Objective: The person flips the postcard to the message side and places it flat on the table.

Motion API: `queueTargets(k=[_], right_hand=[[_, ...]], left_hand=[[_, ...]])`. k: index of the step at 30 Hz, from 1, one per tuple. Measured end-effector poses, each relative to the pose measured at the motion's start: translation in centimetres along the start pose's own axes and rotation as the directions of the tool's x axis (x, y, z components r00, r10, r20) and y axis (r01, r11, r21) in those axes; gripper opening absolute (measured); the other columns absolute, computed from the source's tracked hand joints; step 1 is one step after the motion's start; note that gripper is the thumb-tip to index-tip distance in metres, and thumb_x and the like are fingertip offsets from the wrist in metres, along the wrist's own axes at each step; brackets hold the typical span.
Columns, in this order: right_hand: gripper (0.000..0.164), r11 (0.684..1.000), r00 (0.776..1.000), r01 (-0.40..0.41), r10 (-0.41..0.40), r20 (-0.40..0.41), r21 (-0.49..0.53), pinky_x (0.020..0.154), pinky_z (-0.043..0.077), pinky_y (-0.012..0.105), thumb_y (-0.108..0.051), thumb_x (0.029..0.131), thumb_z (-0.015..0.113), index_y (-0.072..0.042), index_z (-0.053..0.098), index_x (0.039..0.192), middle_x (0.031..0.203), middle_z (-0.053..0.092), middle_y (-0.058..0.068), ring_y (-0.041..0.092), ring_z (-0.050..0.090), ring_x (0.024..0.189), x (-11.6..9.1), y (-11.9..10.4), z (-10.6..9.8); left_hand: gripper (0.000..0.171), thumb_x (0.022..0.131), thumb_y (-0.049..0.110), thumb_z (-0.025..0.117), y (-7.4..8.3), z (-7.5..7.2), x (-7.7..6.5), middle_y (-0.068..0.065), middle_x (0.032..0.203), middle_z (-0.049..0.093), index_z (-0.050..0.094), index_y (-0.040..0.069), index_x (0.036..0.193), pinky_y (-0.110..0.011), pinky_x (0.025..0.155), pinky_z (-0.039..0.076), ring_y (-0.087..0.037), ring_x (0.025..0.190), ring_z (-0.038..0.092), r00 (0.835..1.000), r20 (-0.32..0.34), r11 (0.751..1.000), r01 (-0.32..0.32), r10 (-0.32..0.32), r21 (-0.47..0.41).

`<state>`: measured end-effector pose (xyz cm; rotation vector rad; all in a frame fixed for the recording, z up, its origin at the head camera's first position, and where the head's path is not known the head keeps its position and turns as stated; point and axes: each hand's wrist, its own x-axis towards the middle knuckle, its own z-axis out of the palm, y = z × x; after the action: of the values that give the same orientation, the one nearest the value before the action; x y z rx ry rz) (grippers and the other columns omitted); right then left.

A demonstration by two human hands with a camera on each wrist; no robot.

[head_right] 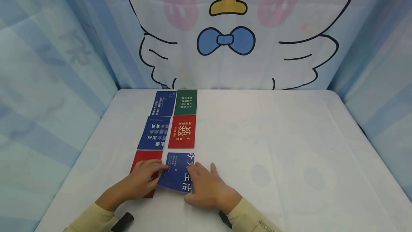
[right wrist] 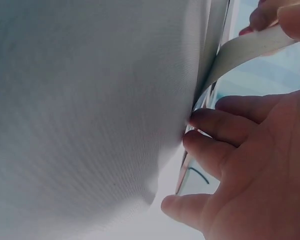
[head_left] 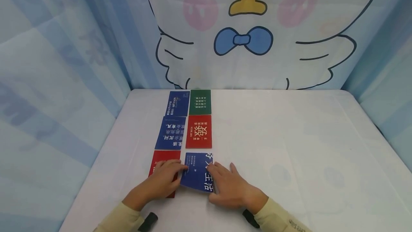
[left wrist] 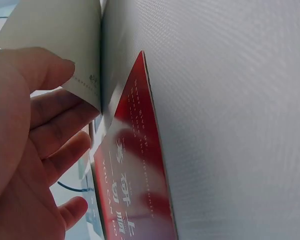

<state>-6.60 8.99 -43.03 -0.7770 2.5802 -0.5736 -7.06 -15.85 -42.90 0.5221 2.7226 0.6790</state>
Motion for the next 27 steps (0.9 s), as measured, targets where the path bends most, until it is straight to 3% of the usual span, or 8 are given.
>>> queueTargets(k=[4,11,19,22,27], right_hand=[[0.071,0.999,1.0,-0.004,0.003,-0.017,-0.053,0.113,0.018,0.067,-0.027,0.085,0.062,-0.002,0.042,0.148,0.152,0.045,0.014,0.032,0.035,0.144,0.01,-0.02,0.1],[0.045,0.98,0.992,-0.045,0.021,-0.122,-0.194,0.109,0.032,0.062,-0.016,0.097,0.058,0.0,0.051,0.138,0.138,0.058,0.016,0.031,0.05,0.133,0.21,-0.34,-0.05],[0.041,0.98,0.982,-0.042,0.005,-0.191,-0.193,0.106,0.039,0.059,-0.01,0.091,0.066,0.0,0.054,0.129,0.123,0.067,0.014,0.029,0.062,0.117,0.33,-0.38,-0.38],[0.042,0.986,0.971,-0.024,-0.016,-0.238,-0.167,0.103,0.044,0.053,-0.006,0.087,0.071,0.0,0.054,0.125,0.115,0.071,0.014,0.029,0.067,0.108,0.38,-0.22,-0.32],[0.032,0.994,0.925,0.008,-0.049,-0.377,-0.11,0.078,0.058,0.04,-0.004,0.09,0.07,0.0,0.056,0.119,0.097,0.074,0.012,0.021,0.068,0.078,0.57,0.01,-0.11]], left_hand=[[0.039,0.089,0.011,0.073,0.1,0.06,0.0,-0.011,0.13,0.062,0.068,0.007,0.127,-0.061,0.111,0.026,-0.031,0.13,0.048,1.0,-0.028,1.0,-0.001,0.001,0.013],[0.034,0.089,0.011,0.073,-0.06,0.28,0.09,-0.007,0.118,0.067,0.07,0.007,0.122,-0.061,0.108,0.031,-0.028,0.12,0.054,0.998,-0.056,0.999,-0.033,0.034,0.006],[0.029,0.087,0.008,0.074,0.28,0.14,0.15,-0.004,0.11,0.069,0.072,0.005,0.116,-0.058,0.108,0.032,-0.026,0.115,0.056,0.998,-0.065,0.999,-0.001,-0.002,-0.052],[0.027,0.087,0.008,0.074,0.58,-0.04,0.13,-0.003,0.108,0.067,0.072,0.006,0.114,-0.057,0.107,0.034,-0.025,0.112,0.056,0.997,-0.069,0.997,0.024,-0.029,-0.07],[0.022,0.089,0.007,0.073,0.91,-0.28,0.12,0.001,0.105,0.066,0.074,0.01,0.111,-0.054,0.104,0.04,-0.023,0.109,0.057,0.992,-0.111,0.994,0.053,-0.064,-0.093]])
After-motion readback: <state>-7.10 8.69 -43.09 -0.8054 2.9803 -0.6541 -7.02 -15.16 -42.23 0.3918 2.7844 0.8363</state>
